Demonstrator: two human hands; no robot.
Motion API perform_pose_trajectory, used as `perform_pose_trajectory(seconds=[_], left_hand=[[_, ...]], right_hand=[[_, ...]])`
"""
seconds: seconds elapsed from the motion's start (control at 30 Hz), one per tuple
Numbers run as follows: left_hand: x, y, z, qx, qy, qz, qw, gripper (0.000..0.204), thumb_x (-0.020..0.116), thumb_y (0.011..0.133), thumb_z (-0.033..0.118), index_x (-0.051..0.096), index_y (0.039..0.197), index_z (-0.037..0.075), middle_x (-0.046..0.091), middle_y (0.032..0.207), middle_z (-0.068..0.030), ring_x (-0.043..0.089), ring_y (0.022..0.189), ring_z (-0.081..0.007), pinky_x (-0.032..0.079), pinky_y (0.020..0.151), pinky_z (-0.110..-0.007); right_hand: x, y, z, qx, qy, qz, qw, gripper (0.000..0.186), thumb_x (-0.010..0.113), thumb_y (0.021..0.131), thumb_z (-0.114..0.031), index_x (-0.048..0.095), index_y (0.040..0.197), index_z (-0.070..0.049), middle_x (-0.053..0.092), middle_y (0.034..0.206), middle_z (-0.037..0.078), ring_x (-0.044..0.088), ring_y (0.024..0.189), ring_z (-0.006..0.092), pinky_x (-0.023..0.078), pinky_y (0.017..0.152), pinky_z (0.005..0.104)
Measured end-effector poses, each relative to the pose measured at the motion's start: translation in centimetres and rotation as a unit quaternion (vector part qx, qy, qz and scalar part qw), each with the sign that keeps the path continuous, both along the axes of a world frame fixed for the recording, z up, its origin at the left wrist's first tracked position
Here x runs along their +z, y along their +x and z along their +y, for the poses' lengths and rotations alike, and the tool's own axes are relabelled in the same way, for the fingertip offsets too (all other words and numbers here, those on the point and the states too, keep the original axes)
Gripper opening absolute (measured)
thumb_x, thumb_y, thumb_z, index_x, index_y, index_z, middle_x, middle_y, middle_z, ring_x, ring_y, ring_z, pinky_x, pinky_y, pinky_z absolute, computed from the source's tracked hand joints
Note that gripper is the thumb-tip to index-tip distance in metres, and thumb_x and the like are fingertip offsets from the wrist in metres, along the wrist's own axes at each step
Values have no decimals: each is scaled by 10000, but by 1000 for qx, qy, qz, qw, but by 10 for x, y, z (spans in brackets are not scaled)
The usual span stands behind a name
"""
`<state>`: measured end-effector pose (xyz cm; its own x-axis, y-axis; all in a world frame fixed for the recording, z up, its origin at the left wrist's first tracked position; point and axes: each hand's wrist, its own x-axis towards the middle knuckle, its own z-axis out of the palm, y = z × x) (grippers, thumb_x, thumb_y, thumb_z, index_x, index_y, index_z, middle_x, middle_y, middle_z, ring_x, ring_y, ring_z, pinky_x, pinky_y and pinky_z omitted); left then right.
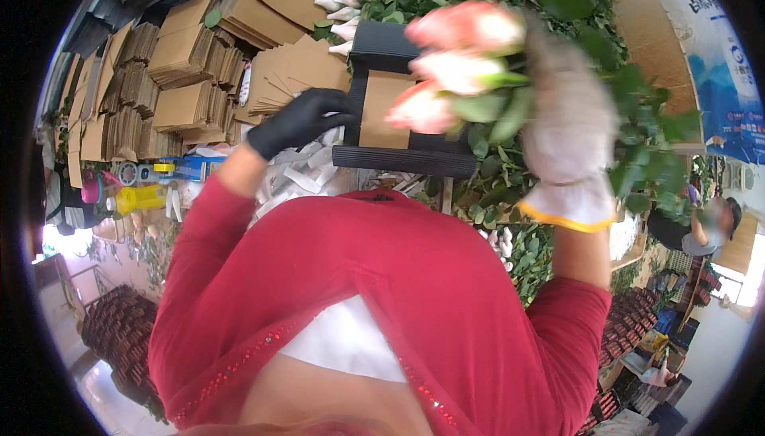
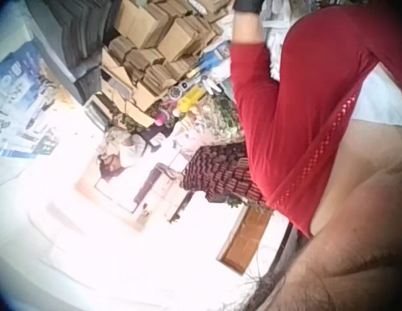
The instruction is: The person arranges white flowers with green leaves into black rectangular boxes. They place the flowers into the boxes, adjust their positions, and occasionally add leaves. The person also handles clear plastic covers and stacks the boxes.
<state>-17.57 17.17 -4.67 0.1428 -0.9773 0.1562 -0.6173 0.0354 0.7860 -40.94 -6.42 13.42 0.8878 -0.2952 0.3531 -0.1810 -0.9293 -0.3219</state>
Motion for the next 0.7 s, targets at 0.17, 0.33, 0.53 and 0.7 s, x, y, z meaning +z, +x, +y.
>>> perform_pose_trajectory(seconds=[0.17, 0.33, 0.53, 0.7], left_hand=[[-55, -14, -25, -85, -16, 86, 993, 401, 708, 901, 70, 667, 1300, 77, 644, 1313, -125, 625, 1215, -248, 492, 1025, -375], [-87, -13, -19, -50, 13, 205, 977, 415, 668, 917, 1, 665, 1323, 87, 658, 1295, -114, 634, 1214, -276, 493, 1040, -351], [-64, 0, -14, -62, -10, 194, 979, 308, 714, 894, 47, 733, 1198, 88, 719, 1180, -143, 699, 1095, -281, 551, 932, -356], [-45, -15, -16, -71, -45, 121, 989, 404, 759, 878, 180, 728, 1281, 193, 715, 1074, -97, 656, 1038, -266, 522, 943, -377]], right_hand=[[-28, 9, 33, 7, 2, 279, 960, 800, 800, 769, -122, 467, 1496, -151, 531, 1437, 193, 606, 1248, 391, 545, 1010, 437], [-42, 52, 38, 177, 8, 353, 919, 354, 751, 852, -179, 711, 1200, -125, 715, 930, 119, 701, 902, 336, 556, 774, 440], [-106, 71, 20, 231, 60, 476, 847, 240, 639, 958, -327, 704, 975, -97, 709, 834, 154, 689, 788, 390, 553, 705, 481], [-121, 71, 18, 242, 100, 447, 855, 239, 642, 958, -309, 707, 1037, -93, 720, 869, 149, 697, 792, 376, 568, 723, 453]])
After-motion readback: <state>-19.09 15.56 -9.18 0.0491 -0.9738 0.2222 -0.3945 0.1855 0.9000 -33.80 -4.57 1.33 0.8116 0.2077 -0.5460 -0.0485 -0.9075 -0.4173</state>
